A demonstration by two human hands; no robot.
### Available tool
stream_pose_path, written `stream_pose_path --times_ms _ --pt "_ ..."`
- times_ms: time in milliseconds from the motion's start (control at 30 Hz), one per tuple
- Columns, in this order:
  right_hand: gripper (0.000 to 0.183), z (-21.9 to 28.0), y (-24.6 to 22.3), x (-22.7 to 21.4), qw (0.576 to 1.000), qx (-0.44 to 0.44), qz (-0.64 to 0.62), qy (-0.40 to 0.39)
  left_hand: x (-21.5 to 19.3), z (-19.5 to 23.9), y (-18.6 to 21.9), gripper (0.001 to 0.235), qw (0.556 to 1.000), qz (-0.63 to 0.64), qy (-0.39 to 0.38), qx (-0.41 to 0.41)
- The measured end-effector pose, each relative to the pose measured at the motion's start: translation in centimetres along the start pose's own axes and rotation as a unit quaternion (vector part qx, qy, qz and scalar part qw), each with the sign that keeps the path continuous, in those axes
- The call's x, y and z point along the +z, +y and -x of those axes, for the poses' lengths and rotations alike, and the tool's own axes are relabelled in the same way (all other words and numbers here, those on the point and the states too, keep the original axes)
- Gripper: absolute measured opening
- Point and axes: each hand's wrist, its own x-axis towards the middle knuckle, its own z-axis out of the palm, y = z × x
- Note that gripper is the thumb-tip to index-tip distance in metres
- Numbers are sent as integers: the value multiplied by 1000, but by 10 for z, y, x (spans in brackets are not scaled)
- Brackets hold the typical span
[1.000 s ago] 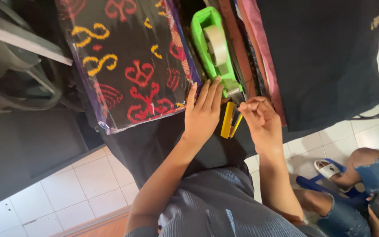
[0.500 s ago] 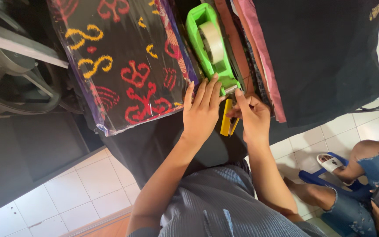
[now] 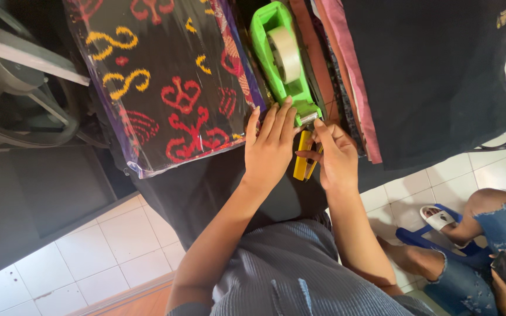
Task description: The person seals a plastic-wrapped bundle of patterned fabric using a yellow stapler and a green tape dispenser. They then pick up a small green spray bottle and place it on a stack of folded black t-shirts.
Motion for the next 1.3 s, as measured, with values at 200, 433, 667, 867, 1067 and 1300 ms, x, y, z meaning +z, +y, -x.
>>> stream_pose_path --times_ms 200,433,667,867,1067,1300 --pt "26 0 -3 -2 999 37 -12 -19 0 0 -1 33 1000 -7 1 7" --pt "27 0 -1 0 1000 29 3 -11 0 1 0 34 1000 -6 2 6" --pt "26 -1 4 2 1000 0 5 2 0 1 -1 34 1000 -5 2 9" --pt "26 5 15 5 999 -35 24 16 0 2 0 34 1000 14 -2 4" --pt "39 32 0 8 997 -75 10 -18 -19 -6 -5 43 999 -12 -36 29" --pt "48 68 -18 4 981 -151 41 -119 -83 3 -3 29 921 377 10 -93"
